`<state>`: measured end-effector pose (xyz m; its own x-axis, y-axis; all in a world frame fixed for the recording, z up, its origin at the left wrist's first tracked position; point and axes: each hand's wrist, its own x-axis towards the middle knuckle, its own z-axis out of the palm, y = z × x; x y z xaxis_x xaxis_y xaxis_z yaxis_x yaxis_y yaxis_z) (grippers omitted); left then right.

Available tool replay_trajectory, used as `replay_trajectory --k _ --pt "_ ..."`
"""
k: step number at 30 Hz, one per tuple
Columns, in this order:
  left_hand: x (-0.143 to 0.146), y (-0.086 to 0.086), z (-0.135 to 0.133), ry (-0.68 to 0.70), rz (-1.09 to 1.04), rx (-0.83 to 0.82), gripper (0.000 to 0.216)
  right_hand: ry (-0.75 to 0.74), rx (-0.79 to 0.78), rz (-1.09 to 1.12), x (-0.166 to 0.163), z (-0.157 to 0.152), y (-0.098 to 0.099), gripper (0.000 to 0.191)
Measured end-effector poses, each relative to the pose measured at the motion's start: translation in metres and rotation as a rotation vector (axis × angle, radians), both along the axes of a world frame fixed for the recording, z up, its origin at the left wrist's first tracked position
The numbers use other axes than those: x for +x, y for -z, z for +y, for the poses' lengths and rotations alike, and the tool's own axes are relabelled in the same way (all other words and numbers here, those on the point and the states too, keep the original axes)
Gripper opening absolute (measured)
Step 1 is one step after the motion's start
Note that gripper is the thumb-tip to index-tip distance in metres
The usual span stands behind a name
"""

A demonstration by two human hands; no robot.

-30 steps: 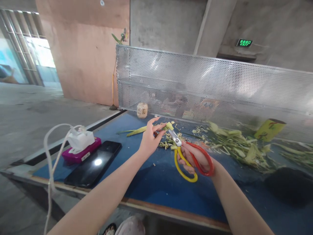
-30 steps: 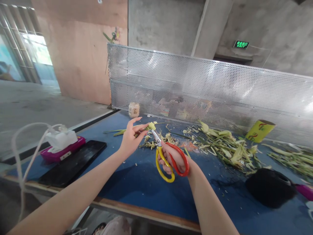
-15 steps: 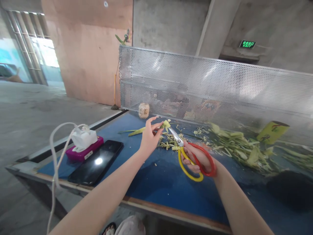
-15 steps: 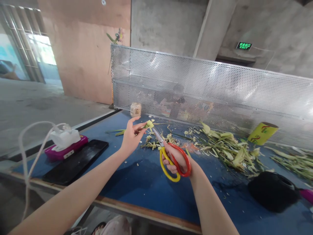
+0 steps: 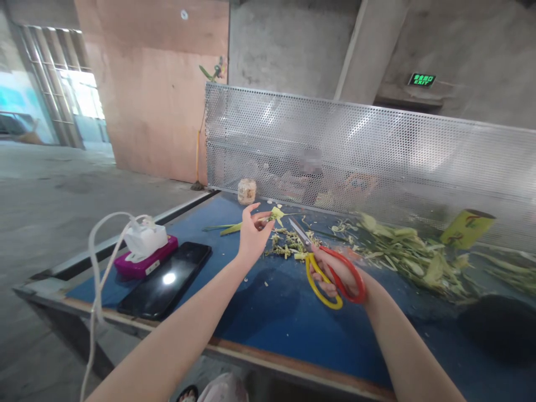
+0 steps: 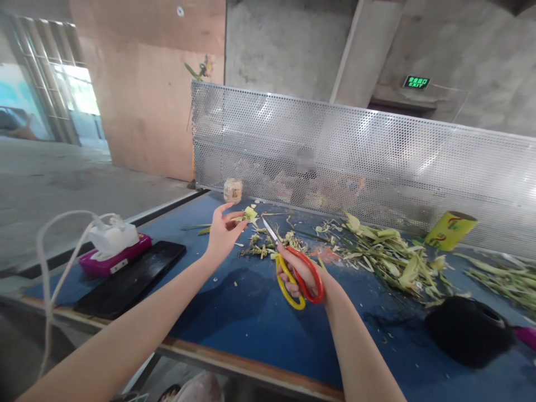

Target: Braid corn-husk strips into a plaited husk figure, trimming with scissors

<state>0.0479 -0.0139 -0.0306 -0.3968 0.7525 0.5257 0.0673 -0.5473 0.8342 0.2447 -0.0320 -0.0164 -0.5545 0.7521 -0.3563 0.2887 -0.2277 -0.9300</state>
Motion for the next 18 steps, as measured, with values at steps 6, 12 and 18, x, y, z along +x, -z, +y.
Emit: replay_trajectory --k 6,12,18 --pt "-0.003 -0.001 0.002 -0.001 -0.115 -0.008 0.05 0.19 0.539 -0.51 0.01 0.024 0.012 0.039" --pt "-0.001 -0.005 -0.001 0.081 -0.167 -0.038 0.044 0.192 0.859 -0.666 0.007 0.025 0.012 0.042" --pt "-0.002 -0.007 -0.004 0.07 -0.089 -0.069 0.038 0.286 0.926 -0.764 0.006 0.021 0.006 0.038"
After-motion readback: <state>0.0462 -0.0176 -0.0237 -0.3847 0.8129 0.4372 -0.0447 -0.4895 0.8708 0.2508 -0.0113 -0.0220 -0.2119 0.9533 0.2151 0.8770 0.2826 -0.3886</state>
